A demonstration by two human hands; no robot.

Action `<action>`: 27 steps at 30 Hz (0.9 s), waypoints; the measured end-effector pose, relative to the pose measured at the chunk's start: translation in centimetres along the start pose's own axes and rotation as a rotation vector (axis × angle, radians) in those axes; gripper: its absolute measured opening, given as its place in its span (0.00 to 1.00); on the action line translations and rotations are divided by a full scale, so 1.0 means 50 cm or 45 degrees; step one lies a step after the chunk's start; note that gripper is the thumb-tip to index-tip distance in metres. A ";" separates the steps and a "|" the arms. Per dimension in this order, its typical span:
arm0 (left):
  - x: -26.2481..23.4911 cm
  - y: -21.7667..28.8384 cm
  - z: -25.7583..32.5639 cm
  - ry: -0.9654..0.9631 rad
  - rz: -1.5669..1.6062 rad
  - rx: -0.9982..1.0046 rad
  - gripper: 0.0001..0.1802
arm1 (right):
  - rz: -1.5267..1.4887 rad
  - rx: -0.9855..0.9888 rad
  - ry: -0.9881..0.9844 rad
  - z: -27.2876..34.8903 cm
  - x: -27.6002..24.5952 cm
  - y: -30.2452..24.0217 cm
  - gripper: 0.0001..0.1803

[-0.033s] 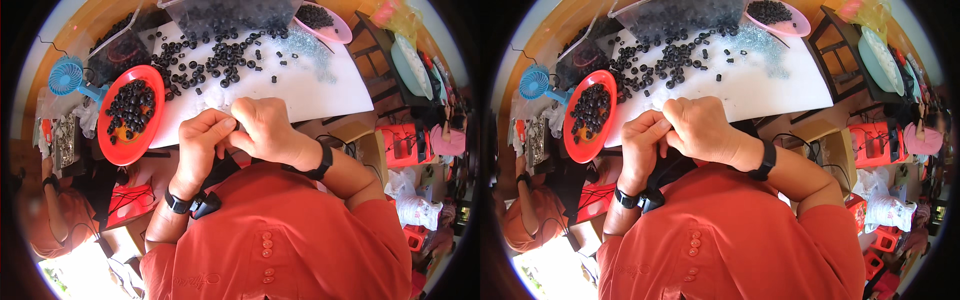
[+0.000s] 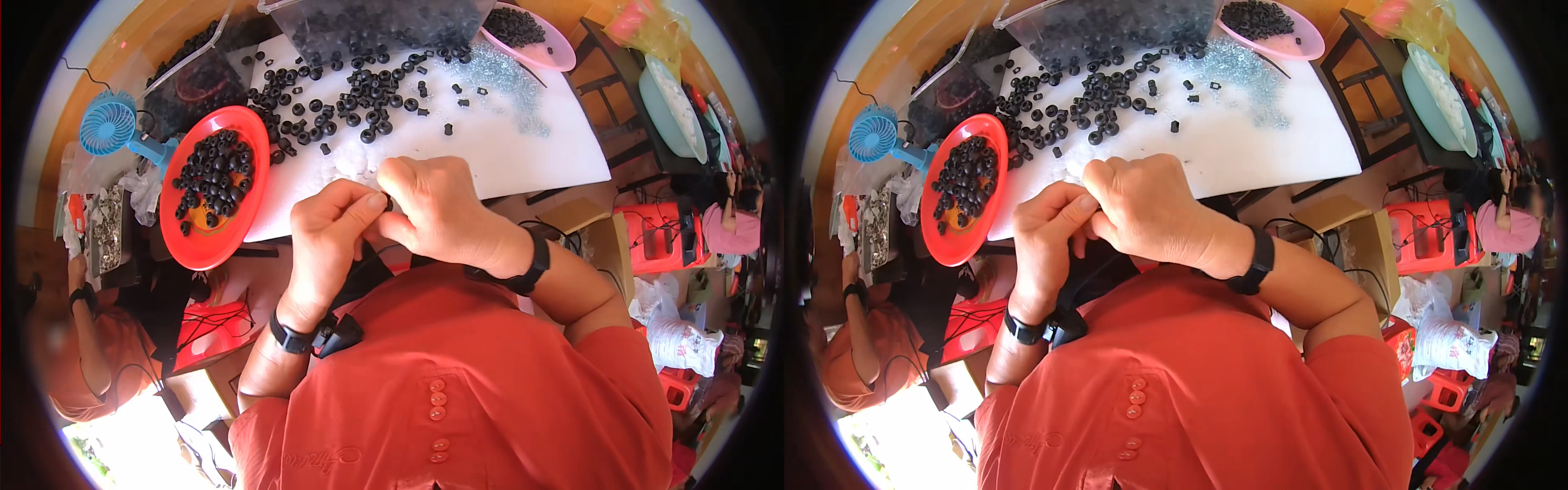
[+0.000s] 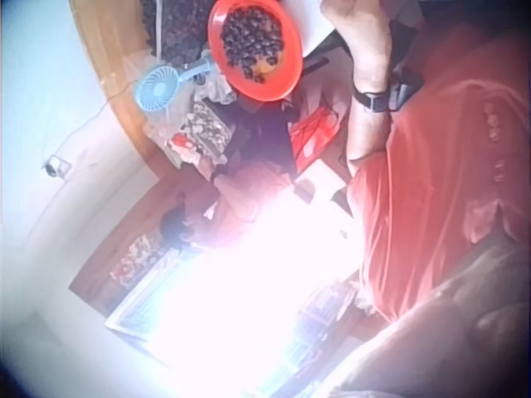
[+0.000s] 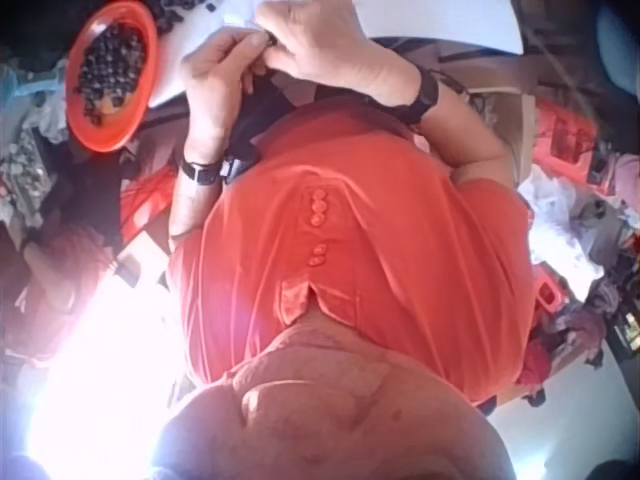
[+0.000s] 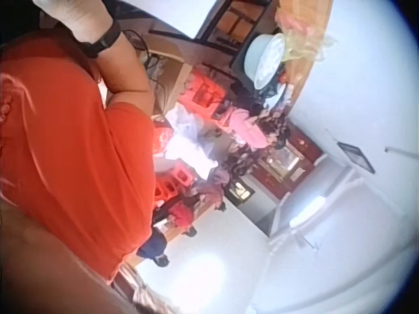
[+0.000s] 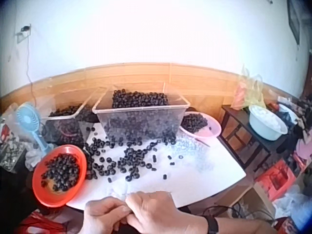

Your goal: Assembling small black plastic components by hand at a workstation.

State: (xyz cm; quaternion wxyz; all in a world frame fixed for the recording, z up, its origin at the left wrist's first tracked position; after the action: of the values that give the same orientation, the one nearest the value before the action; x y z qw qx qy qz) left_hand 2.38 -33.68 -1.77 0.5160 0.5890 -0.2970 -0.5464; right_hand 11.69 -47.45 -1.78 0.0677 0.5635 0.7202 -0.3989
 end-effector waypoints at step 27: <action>0.016 -0.005 -0.050 0.205 -0.773 0.861 0.12 | -0.477 0.870 -0.669 -0.056 -0.052 0.083 0.08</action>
State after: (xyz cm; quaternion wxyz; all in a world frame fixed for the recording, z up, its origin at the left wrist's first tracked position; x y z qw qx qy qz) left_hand 4.86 -33.63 -2.61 0.1328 0.8253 -0.2314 -0.4977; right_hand 17.19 -47.44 -0.54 -0.0149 0.2938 0.5955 -0.7475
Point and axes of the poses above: each hand's wrist, its own z-axis away from the middle knuckle, its own x-axis out of the palm, y = z × x, the point moved 2 cm from there along -z, towards the middle knuckle, and after that the axes turned 14 degrees about -z, right-handed, at the moved point
